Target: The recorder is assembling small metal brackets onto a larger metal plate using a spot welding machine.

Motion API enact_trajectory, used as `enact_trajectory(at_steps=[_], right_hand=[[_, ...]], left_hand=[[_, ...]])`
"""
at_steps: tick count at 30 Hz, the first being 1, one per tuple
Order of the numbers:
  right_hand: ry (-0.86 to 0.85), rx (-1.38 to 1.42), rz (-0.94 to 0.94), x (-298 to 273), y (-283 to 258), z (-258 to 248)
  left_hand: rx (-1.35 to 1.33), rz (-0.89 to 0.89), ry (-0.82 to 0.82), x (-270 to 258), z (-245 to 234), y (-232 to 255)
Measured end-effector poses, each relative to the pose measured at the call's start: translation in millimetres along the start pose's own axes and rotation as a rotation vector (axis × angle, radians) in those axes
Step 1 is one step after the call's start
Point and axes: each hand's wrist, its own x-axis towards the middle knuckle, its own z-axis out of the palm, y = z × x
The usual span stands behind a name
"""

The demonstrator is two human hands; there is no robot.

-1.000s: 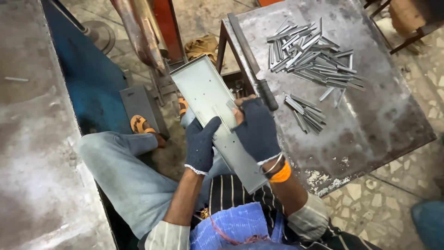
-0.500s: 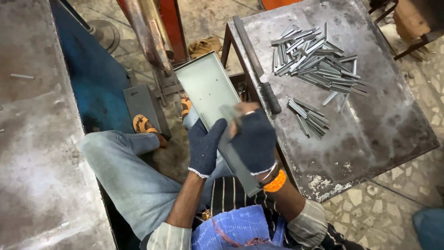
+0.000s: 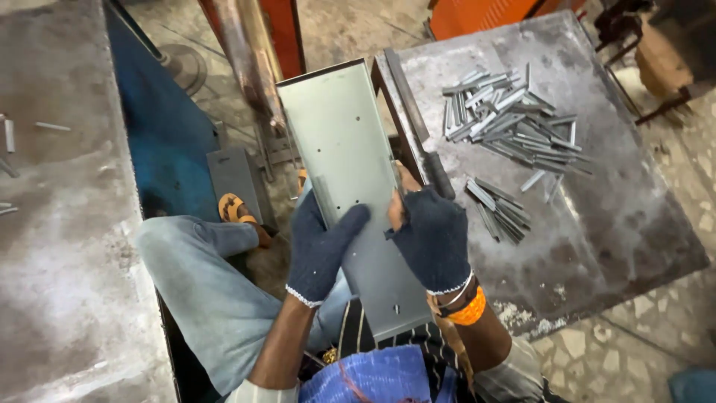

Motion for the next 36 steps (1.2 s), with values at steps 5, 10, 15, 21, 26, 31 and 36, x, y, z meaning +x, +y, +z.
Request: enact_trajectory(at_steps=[5,10,15,21,26,31,36], right_hand=[[-0.048,0.088,-0.055,22,-14,13],[-0.069,0.156,-0.058,46,-39,38],[-0.123,0.173,-0.056,66,-51,55],[-0.139,0.166,-0.067,78,-56,60],[-0.138,0.145,-0.068,77,-56,60],[-0.152,0.144,-0.046,79,-58,58],[-0.186,0.162,-0.057,75,-58,58]], left_hand=[[-0.110,0.068,0.099,6,-23,11],[-0.204,0.083,0.188,7,-51,19],[-0.225,0.122,0.244,16,-73,22],[-0.233,0.085,0.265,25,-79,29],[-0.239,0.064,0.252,27,-78,30],[-0.244,0.086,0.234,26,-78,32],[-0.277,0.014,0.238,25,-78,25]])
